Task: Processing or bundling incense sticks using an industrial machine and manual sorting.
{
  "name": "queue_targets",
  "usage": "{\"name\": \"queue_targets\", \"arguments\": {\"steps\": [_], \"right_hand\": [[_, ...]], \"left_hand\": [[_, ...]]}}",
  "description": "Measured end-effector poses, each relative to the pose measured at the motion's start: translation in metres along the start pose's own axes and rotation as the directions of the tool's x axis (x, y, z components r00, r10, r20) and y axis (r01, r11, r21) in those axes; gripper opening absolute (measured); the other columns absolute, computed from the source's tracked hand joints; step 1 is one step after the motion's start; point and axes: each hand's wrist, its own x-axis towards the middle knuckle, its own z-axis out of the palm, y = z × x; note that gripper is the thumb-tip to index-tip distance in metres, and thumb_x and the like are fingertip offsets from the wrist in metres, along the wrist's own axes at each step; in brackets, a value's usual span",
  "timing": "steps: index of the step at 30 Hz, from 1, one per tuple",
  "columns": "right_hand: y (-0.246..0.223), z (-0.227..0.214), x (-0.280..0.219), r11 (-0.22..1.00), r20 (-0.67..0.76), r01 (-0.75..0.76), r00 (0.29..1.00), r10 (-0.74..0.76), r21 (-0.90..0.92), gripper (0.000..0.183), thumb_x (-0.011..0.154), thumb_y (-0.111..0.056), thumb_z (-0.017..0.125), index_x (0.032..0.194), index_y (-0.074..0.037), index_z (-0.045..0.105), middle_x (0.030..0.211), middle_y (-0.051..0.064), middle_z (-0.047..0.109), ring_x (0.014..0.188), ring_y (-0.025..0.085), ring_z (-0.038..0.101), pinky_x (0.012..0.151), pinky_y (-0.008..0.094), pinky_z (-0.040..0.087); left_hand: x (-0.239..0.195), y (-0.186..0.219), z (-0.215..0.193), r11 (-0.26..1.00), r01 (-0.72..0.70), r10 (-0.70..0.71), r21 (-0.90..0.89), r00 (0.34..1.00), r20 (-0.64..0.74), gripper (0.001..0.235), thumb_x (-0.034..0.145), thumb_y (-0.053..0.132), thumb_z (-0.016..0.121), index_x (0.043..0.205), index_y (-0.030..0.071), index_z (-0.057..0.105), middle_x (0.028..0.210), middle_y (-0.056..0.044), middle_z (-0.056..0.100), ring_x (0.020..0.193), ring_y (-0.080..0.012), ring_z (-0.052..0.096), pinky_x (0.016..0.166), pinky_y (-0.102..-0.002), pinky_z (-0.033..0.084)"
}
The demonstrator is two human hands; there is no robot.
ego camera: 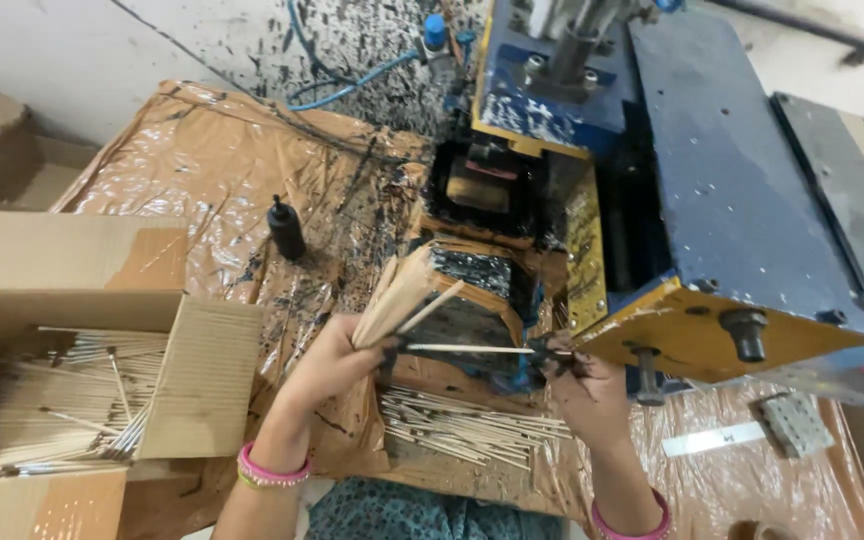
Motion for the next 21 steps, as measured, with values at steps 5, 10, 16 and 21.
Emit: {"name": "queue_targets", "arguments": {"steps": [5,10,16,21], "right_hand": [[-0.046,0.048,0.071,0.535,0.428,0.528,0.849,-0.311,-0.659,0.036,0.085,0.007,0.061,0.117,-0.002,0.073,0.115,0.017,0.074,0.117,0.037,0.062,0.101,0.045,0.048],[0.009,0.035,0.079,0.381,0.293,0.410,0.897,-0.330,-0.829,0.038,0.092,0.005,0.054,0.125,-0.005,0.071,0.129,0.018,0.069,0.129,0.038,0.060,0.120,0.052,0.041],[-0.030,0.053,0.061,0.521,0.051,0.042,0.999,0.002,-0.853,0.035,0.090,-0.004,0.057,0.124,0.002,0.065,0.105,0.027,0.069,0.096,0.045,0.065,0.086,0.052,0.048],[0.075,0.017,0.092,0.654,0.108,0.252,0.961,-0.253,-0.713,0.024,0.094,-0.003,0.059,0.116,-0.001,0.069,0.098,0.019,0.070,0.085,0.035,0.068,0.080,0.042,0.053]], "left_hand": [[0.061,0.001,-0.027,0.938,-0.152,0.039,-0.311,0.939,-0.343,0.019,0.095,0.012,0.069,0.080,0.002,0.070,0.059,0.004,0.056,0.045,-0.0046,0.044,0.040,-0.024,0.032],[0.122,-0.044,-0.013,0.893,-0.117,-0.043,-0.435,0.940,-0.340,0.010,0.092,0.011,0.071,0.087,0.002,0.068,0.068,0.004,0.059,0.051,-0.0043,0.047,0.044,-0.024,0.038],[0.114,-0.029,-0.007,0.823,-0.078,-0.092,-0.563,0.959,-0.268,0.013,0.095,0.013,0.070,0.087,0.003,0.068,0.070,0.002,0.062,0.053,-0.0055,0.051,0.045,-0.023,0.041],[0.101,-0.027,-0.006,0.848,-0.086,-0.085,-0.523,0.952,-0.294,0.016,0.098,0.016,0.069,0.088,0.004,0.066,0.067,0.003,0.057,0.051,-0.0056,0.048,0.043,-0.022,0.037]]}}
